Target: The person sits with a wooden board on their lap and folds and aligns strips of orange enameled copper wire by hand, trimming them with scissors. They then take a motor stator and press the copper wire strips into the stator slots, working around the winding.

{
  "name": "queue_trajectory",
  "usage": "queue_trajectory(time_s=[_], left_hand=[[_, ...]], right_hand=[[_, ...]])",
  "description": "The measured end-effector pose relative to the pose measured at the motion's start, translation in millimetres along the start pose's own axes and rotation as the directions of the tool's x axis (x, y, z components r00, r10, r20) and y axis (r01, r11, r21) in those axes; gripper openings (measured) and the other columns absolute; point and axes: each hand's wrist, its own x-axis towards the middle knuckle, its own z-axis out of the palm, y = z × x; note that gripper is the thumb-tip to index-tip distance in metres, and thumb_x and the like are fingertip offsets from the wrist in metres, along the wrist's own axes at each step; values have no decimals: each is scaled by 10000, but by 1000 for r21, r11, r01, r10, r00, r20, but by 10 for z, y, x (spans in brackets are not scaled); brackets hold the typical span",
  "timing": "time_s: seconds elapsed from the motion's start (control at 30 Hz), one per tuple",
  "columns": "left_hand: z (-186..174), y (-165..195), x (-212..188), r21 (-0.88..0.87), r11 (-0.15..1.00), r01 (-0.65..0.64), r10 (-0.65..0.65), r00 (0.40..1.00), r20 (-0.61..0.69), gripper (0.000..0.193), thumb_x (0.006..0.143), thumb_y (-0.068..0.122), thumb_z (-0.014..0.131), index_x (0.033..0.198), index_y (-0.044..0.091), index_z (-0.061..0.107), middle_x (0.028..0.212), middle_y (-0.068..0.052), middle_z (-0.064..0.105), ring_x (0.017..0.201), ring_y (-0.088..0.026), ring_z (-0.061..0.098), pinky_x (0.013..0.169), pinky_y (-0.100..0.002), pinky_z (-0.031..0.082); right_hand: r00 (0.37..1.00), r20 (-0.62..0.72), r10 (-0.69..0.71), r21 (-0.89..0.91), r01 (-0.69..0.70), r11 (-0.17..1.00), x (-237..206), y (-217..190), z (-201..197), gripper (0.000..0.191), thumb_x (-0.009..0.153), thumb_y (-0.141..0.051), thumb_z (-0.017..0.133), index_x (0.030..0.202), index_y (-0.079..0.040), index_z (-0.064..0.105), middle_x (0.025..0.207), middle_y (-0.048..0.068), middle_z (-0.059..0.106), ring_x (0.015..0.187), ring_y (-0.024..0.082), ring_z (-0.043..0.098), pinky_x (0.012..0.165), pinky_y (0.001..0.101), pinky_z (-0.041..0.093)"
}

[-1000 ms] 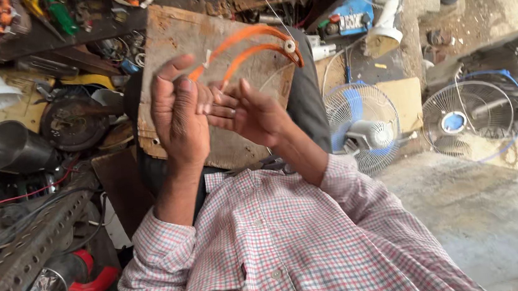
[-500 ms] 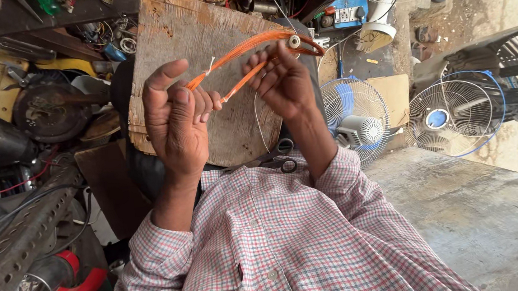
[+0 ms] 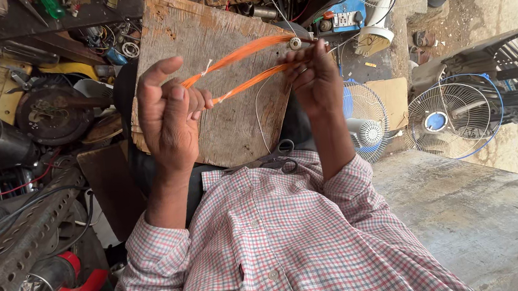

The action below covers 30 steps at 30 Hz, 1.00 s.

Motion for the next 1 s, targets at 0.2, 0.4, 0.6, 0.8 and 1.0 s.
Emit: queue_trajectory(time_s=[0.2,0.4,0.6,0.8,1.0], left_hand=[[-8,-151,113,24,998,53,-54,998,45,271,1212,187,500,1448,54,496,704,28,419,658,-62,410,816,-318,532],[-49,52,145,-83,996,20,-20,1000,-1,253,1191,184,528,1409,55,526,692,32,433,612,-72,435,718,-323,543],[-426,960,-123,-264,936,233,-208,971,116,419,1122,205,601,1485,27,491,627,36,411,569,-74,415,702,-322,479],[-519,1125,-496,-185,979,87,-103,992,-75,360,1074,146,663,1388,16,546,680,21,463,602,-73,431,685,-313,481],[-435,1124,-538,-59,985,162,-170,970,-176,218,1098,81,655,1295,18,587,855,-31,589,684,-96,538,740,-343,533]], right_hand=[[997,23,-69,-101,70,992,185,-334,-209,352,1104,-408,557,1033,-81,665,854,52,627,857,228,657,839,397,564],[975,221,-20,43,11,999,161,-462,-217,418,1105,-436,503,952,-84,670,831,31,613,832,204,635,944,441,507],[819,569,73,-83,-31,996,-302,-543,-120,409,1068,-399,543,745,-149,570,705,28,514,960,246,615,995,496,467],[837,538,104,38,-147,988,-605,-459,-53,361,1097,-259,549,810,-43,516,626,-18,422,640,135,491,809,394,450],[825,458,330,-307,-202,930,-674,-560,-95,345,1078,-246,534,787,-60,537,725,71,461,717,211,477,645,340,421]])
